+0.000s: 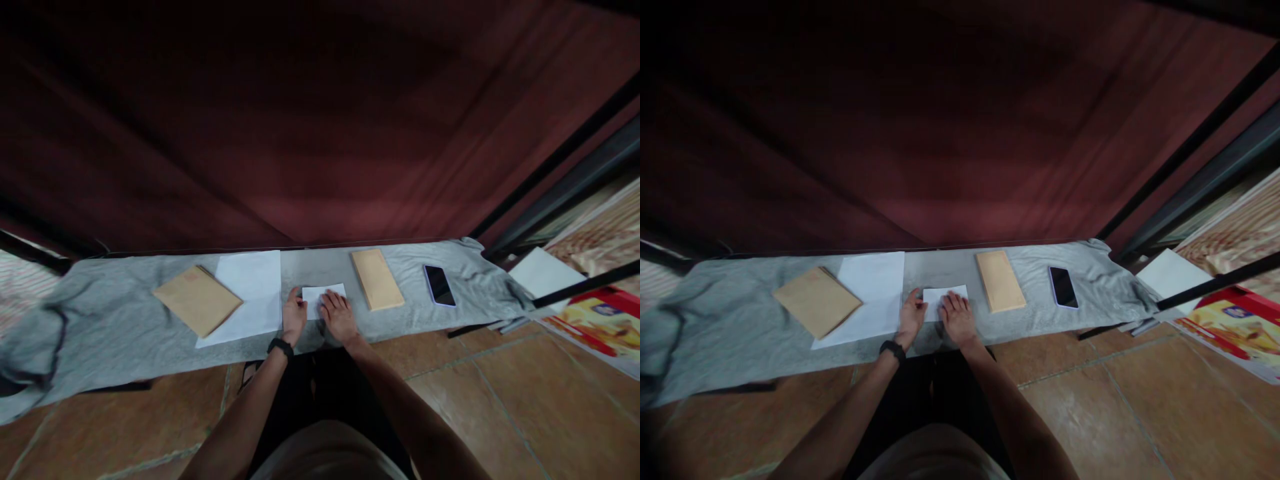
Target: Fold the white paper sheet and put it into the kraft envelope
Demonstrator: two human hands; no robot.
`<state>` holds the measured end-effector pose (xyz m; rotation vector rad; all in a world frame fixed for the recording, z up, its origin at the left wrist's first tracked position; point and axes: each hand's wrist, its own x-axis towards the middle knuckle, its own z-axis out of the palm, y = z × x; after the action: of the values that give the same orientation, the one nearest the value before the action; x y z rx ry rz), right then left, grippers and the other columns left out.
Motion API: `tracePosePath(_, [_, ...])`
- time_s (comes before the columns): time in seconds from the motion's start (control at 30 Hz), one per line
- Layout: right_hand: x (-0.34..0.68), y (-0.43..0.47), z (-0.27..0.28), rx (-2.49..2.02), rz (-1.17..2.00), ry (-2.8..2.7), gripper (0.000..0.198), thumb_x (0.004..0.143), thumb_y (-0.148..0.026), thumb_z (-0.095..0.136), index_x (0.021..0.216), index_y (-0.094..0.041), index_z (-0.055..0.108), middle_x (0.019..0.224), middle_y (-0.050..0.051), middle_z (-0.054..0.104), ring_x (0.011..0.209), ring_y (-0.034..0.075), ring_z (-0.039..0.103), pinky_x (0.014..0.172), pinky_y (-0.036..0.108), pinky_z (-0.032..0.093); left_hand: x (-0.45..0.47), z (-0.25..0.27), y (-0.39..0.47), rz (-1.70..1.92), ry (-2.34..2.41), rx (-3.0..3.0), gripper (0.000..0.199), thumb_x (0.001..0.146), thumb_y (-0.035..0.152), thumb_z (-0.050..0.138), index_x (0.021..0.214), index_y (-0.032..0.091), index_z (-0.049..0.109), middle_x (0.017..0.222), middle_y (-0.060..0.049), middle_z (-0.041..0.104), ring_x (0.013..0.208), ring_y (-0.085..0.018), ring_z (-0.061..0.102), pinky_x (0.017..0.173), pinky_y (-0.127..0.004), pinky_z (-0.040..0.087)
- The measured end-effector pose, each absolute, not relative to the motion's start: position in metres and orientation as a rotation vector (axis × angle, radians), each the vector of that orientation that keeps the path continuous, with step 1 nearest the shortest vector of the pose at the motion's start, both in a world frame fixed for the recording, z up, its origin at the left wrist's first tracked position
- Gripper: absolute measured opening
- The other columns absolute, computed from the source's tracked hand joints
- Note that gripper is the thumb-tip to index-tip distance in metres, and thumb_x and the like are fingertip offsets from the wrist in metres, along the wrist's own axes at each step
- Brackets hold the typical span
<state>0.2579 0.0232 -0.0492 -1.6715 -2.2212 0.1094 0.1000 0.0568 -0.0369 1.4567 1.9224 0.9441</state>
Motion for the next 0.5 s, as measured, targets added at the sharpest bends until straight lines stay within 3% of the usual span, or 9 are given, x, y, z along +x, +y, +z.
tracePosePath(0.13, [0.258, 0.032, -0.050, -1.664, 0.142, -2.230, 0.044, 0.105, -0.031, 0.037, 0.145, -0.017, 0.051, 0.153, 0.010, 0.048, 0.140, 0.023, 0.044, 0.116, 0.042, 0.033, 0.097, -0.039, 0.055, 0.930, 1.929, 1.489, 0.051, 0.081, 0.008, 0.057, 0.132, 0.012, 0.056, 0.087, -0.006, 0.072, 0.083, -0.022, 0.071, 0.082, -0.035, 0.056])
tracePosePath(0.27, [0.256, 0.035, -0.054, -1.672, 0.116, -2.268, 0.048, 0.105, -0.032, 0.036, 0.150, -0.017, 0.044, 0.158, 0.010, 0.041, 0.146, 0.025, 0.036, 0.120, 0.045, 0.025, 0.104, -0.040, 0.044, 0.948, 1.959, 1.596, 0.048, 0.088, 0.012, 0.049, 0.136, 0.013, 0.053, 0.113, -0.014, 0.069, 0.107, -0.026, 0.067, 0.098, -0.043, 0.051])
tracePosePath(0.37, [0.258, 0.033, -0.057, -1.675, 0.111, -2.295, 0.051, 0.104, -0.029, 0.036, 0.153, -0.017, 0.039, 0.160, 0.010, 0.036, 0.147, 0.025, 0.034, 0.121, 0.045, 0.023, 0.122, -0.041, 0.036, 0.942, 1.907, 1.833, 0.044, 0.097, 0.023, 0.042, 0.139, 0.013, 0.052, 0.137, -0.017, 0.059, 0.130, -0.027, 0.054, 0.113, -0.045, 0.040])
tracePosePath(0.5, [0.262, 0.032, -0.058, -1.634, 0.095, -2.373, 0.060, 0.098, -0.020, 0.041, 0.157, -0.016, 0.030, 0.163, 0.011, 0.029, 0.150, 0.025, 0.029, 0.122, 0.045, 0.022, 0.147, -0.047, 0.030, 0.744, 1.784, 2.072, 0.054, 0.100, 0.038, 0.038, 0.146, 0.009, 0.044, 0.153, -0.017, 0.047, 0.146, -0.028, 0.036, 0.121, -0.047, 0.029])
